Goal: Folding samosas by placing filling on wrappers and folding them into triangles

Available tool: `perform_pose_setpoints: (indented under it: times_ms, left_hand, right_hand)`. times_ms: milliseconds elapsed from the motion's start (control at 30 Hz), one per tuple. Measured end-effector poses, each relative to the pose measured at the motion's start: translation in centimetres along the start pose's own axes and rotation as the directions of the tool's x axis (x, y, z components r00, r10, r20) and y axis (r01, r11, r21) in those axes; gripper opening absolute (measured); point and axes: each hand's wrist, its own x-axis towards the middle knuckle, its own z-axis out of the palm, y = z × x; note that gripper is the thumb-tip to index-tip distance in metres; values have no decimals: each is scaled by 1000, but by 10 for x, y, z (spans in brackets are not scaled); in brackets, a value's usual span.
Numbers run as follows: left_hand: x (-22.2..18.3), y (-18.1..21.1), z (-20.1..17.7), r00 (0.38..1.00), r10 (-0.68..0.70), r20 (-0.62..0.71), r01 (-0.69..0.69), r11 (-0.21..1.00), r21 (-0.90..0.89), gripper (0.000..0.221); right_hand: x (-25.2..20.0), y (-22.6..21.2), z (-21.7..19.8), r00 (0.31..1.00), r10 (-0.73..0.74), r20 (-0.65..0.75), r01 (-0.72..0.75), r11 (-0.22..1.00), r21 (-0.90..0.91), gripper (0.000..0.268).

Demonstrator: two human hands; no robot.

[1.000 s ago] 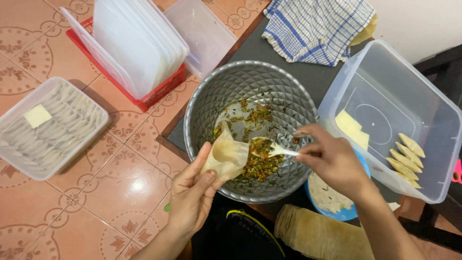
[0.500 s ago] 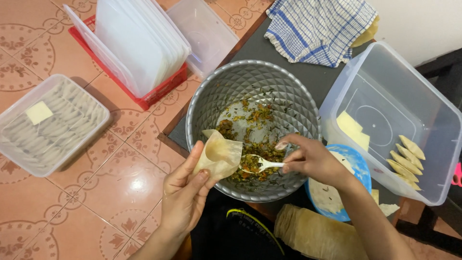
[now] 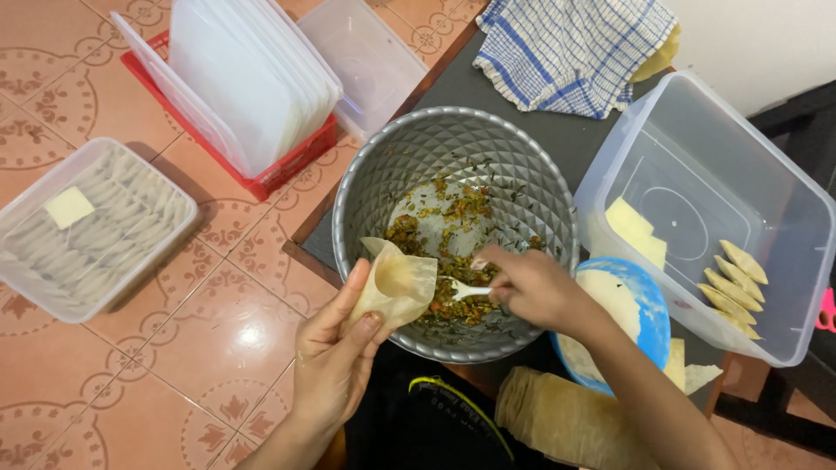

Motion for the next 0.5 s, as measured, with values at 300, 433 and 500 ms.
perform_pose_setpoints:
  times_ms: [300,433,500]
  left_hand:
    - [2,-2,-4,1000,24,-8,-24,999,37,55]
    - [5,0,0,1000,5,-13,-5,998,65,54]
    - [6,-1,3,999,-16,-28,18,997,75,55]
  right_hand:
    - [0,12,-5,982,84,167,-141,920,365,50]
    - [-19,23,-19,968,196,156,-250,793,555,50]
    - [-35,23,-31,976,196,95,-209,727,654,46]
